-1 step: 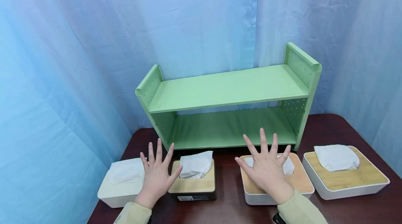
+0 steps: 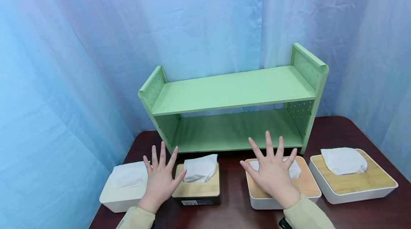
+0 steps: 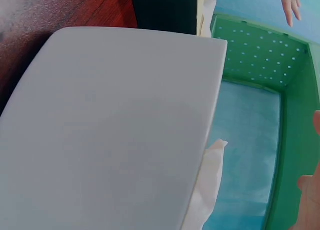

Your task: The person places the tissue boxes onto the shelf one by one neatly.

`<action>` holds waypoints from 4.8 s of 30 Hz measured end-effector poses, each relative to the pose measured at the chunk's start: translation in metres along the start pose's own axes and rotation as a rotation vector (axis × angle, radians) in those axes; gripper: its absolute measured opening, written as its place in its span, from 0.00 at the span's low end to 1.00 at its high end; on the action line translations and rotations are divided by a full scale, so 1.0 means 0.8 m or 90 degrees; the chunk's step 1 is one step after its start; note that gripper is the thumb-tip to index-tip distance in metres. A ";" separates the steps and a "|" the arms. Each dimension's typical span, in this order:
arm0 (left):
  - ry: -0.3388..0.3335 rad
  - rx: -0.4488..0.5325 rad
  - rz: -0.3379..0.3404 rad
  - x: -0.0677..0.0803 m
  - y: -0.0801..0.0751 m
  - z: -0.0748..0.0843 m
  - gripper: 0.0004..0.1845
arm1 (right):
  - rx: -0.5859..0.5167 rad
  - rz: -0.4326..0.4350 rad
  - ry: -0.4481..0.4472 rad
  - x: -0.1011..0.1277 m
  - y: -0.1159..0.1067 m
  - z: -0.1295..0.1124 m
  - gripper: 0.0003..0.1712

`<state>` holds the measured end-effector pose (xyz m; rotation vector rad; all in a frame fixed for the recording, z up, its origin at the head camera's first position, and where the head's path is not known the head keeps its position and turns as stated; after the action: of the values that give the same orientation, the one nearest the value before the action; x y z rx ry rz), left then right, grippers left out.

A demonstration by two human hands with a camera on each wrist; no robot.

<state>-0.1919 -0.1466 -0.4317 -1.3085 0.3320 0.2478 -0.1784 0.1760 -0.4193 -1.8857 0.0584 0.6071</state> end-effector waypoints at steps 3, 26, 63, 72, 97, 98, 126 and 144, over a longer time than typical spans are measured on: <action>0.003 0.001 0.002 0.000 0.001 0.000 0.40 | 0.000 -0.001 0.001 0.000 0.000 0.000 0.42; 0.005 0.003 -0.018 0.004 0.004 0.000 0.40 | -0.013 0.003 -0.017 -0.004 0.005 -0.011 0.41; -0.014 0.215 -0.243 0.037 0.071 -0.038 0.50 | -0.256 -0.125 0.001 -0.015 0.125 -0.113 0.45; -0.040 0.294 -0.314 0.037 0.084 -0.043 0.60 | -0.387 -0.202 0.089 -0.009 0.153 -0.111 0.58; -0.054 0.313 -0.319 0.036 0.092 -0.041 0.60 | -0.417 -0.172 0.076 -0.010 0.156 -0.103 0.56; -0.056 0.318 -0.315 0.036 0.092 -0.041 0.60 | -0.418 -0.170 0.078 -0.010 0.155 -0.104 0.56; -0.052 0.386 -0.199 -0.043 0.083 -0.009 0.57 | -0.403 -0.077 0.087 -0.085 0.122 -0.087 0.58; -0.031 0.378 -0.254 -0.066 0.085 -0.005 0.55 | -0.395 -0.168 0.097 -0.102 0.117 -0.074 0.60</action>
<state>-0.2661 -0.1336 -0.4742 -0.7555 0.0828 -0.1514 -0.2564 0.0670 -0.4486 -2.4831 -0.3094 0.3129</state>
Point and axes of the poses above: each hand's wrist, its own x-axis away from the middle knuckle, its own y-axis out of the palm, z = x × y, the point moved 2 cm from there along -x, towards the middle knuckle, and after that the axes turned 11 degrees about -y, right-handed, at the moved point
